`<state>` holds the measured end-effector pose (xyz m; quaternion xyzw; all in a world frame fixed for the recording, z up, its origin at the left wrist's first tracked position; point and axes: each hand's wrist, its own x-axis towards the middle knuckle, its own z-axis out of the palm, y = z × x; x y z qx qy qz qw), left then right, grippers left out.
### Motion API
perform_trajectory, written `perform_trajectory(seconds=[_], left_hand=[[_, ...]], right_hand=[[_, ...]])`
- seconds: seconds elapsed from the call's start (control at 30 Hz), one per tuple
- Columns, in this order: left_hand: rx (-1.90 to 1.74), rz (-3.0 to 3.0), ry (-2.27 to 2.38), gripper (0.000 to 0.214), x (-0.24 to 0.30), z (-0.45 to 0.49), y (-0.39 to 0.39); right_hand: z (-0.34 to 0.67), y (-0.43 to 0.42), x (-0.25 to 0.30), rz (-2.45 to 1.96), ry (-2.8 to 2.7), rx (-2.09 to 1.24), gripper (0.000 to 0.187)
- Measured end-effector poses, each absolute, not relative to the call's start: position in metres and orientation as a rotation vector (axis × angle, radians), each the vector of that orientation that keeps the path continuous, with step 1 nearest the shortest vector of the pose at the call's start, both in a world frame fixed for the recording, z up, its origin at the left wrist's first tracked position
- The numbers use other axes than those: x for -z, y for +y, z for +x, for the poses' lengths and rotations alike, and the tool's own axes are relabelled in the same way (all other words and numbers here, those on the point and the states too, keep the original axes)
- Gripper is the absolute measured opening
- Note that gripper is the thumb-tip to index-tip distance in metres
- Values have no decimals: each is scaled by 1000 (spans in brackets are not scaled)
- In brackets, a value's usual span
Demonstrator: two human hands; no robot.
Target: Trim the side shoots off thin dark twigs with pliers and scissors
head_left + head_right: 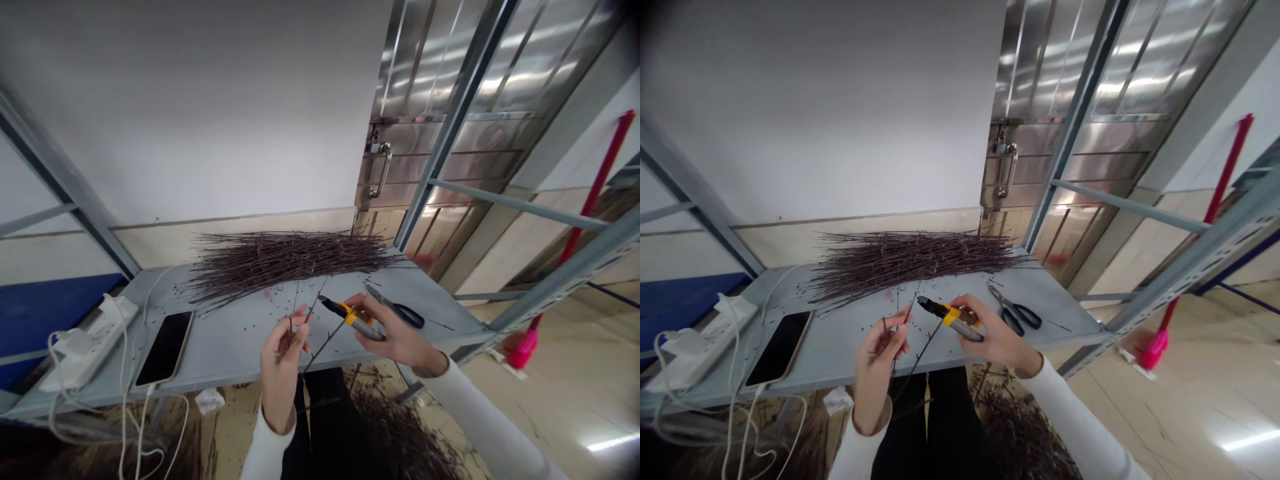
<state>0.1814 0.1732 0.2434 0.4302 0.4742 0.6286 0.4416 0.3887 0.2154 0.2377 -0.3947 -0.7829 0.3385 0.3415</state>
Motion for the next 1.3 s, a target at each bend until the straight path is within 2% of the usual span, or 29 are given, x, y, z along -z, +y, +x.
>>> perform_trajectory(seconds=[0.37,0.53,0.8,0.97,1.03,1.13,1.3], left_hand=[[-1440,1145,1160,21,-237,180,173],[-1414,1109,1130,26,-236,181,174],[-1405,1026,1154,31,-238,189,173],[-1343,1013,1203,32,-237,192,169],[-1320,1028,1217,31,-236,193,169],[-1339,1056,1223,30,-233,193,171],[-1444,1101,1227,25,-226,181,181]], right_hand=[[383,214,-249,-1025,-2009,-954,41],[382,215,-249,-1059,-2075,-812,35],[373,217,-223,-1117,-2101,-49,29],[373,230,-194,-948,-1958,597,28],[372,235,-187,-894,-1902,708,30],[370,234,-185,-926,-1921,568,31],[365,215,-195,-1120,-1932,-347,32]])
